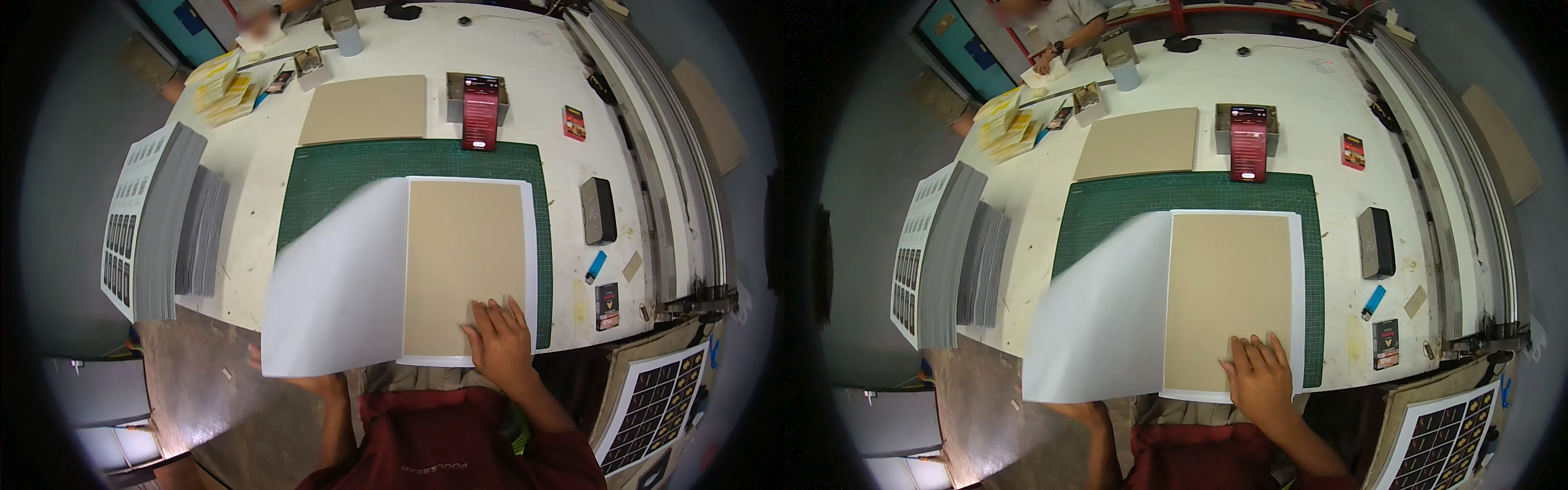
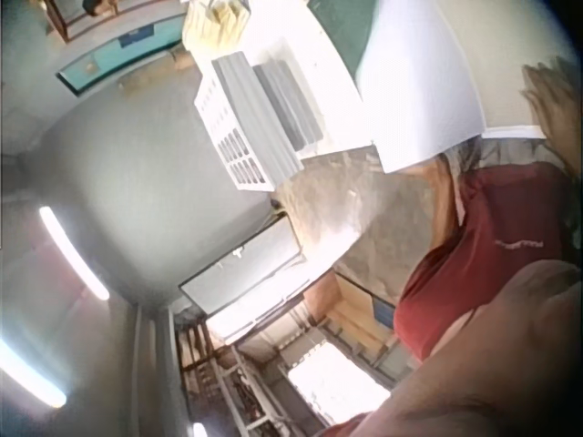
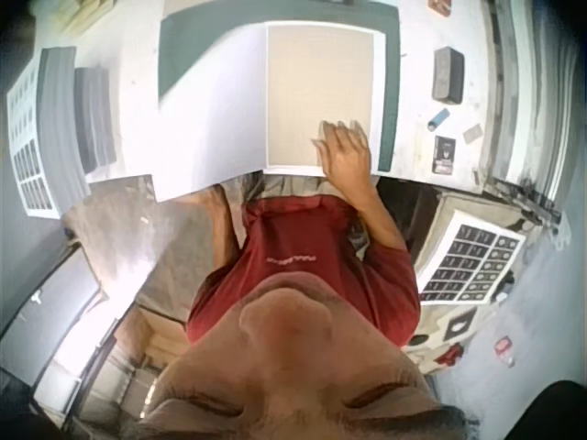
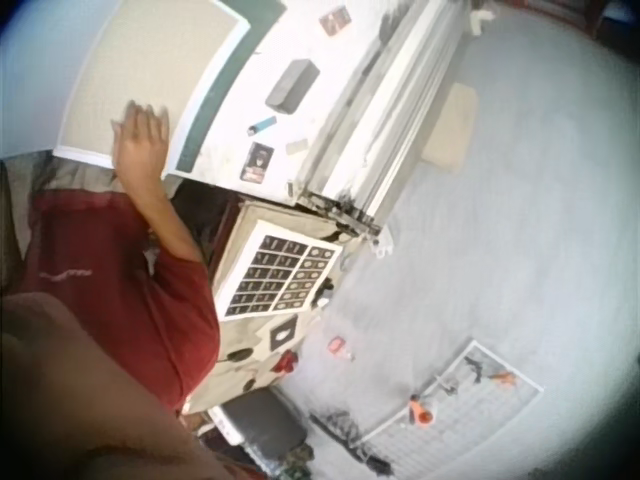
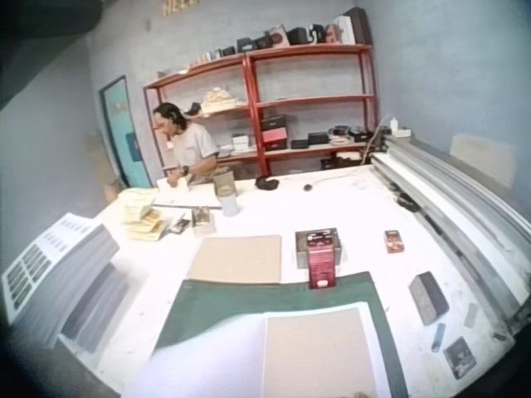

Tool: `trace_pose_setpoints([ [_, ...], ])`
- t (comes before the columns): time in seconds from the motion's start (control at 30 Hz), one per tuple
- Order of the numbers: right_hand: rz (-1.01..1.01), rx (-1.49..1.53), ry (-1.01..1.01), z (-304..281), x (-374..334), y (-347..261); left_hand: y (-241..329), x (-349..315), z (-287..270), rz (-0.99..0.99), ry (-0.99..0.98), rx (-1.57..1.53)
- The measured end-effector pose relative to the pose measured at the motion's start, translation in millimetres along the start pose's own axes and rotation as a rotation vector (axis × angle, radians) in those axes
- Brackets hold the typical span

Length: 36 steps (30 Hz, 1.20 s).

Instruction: The person repeatedly places a printed sheet onto a white backing sheet, aligns them, and then places a brown cardboard cover on top. They smooth the stack and move the completed unit aside, repeating the cycle with new sheets.

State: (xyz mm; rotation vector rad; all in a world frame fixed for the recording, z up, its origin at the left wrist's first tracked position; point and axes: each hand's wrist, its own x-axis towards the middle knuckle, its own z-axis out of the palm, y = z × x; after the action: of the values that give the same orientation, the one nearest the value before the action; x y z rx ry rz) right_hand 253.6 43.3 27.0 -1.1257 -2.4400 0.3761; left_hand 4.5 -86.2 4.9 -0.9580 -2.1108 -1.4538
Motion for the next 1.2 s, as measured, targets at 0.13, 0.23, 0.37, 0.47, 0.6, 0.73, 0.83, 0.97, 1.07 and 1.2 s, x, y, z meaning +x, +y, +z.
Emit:
trace_pose_setpoints([
  [0.13, 0.003, 0.208, -0.052, -9.8, -1.4, 14.5, 14.2, 11.8, 56.0, 0.489, -0.727, 0.389],
  [0.23, 0.390, 0.513, -0.004, -46.2, -20.6, 79.2, 25.2, 14.6, 134.2, 0.724, -1.074, 0.467],
  [0.37, 0.657, 0.385, 0.566, -124.4, -19.6, 67.3, 53.3, 29.9, 147.2, 0.721, -1.202, 0.079],
  [0.47, 0.277, -0.073, 0.288, -105.6, -24.1, 29.5, 49.4, 23.8, 152.2, 0.702, -1.262, 0.069],
  [0.6, 0.225, -0.118, -0.026, -33.6, -22.7, -6.4, 53.0, 22.0, 153.2, 0.686, -1.284, 0.052],
  [0.73, 0.279, -0.148, -0.082, -8.0, -48.6, 0.2, 67.0, 11.2, 155.8, 0.696, -1.203, 0.139],
  [0.83, 0.280, -0.118, -0.060, 0.5, -56.4, 3.0, 99.6, 4.4, 192.0, 0.737, -1.178, 0.133],
  [0.97, 0.284, -0.111, -0.043, 1.0, -53.8, 0.4, 137.1, -0.8, 303.9, 0.822, -1.074, 0.097],
  [1.07, 0.295, -0.089, -0.039, -7.2, -53.1, -0.9, 151.1, -14.3, 312.0, 0.866, -1.075, 0.098],
  [1.2, 0.320, -0.079, 0.012, -1.7, -52.3, 4.4, 141.4, -31.3, 237.7, 1.007, -1.326, -0.112],
])
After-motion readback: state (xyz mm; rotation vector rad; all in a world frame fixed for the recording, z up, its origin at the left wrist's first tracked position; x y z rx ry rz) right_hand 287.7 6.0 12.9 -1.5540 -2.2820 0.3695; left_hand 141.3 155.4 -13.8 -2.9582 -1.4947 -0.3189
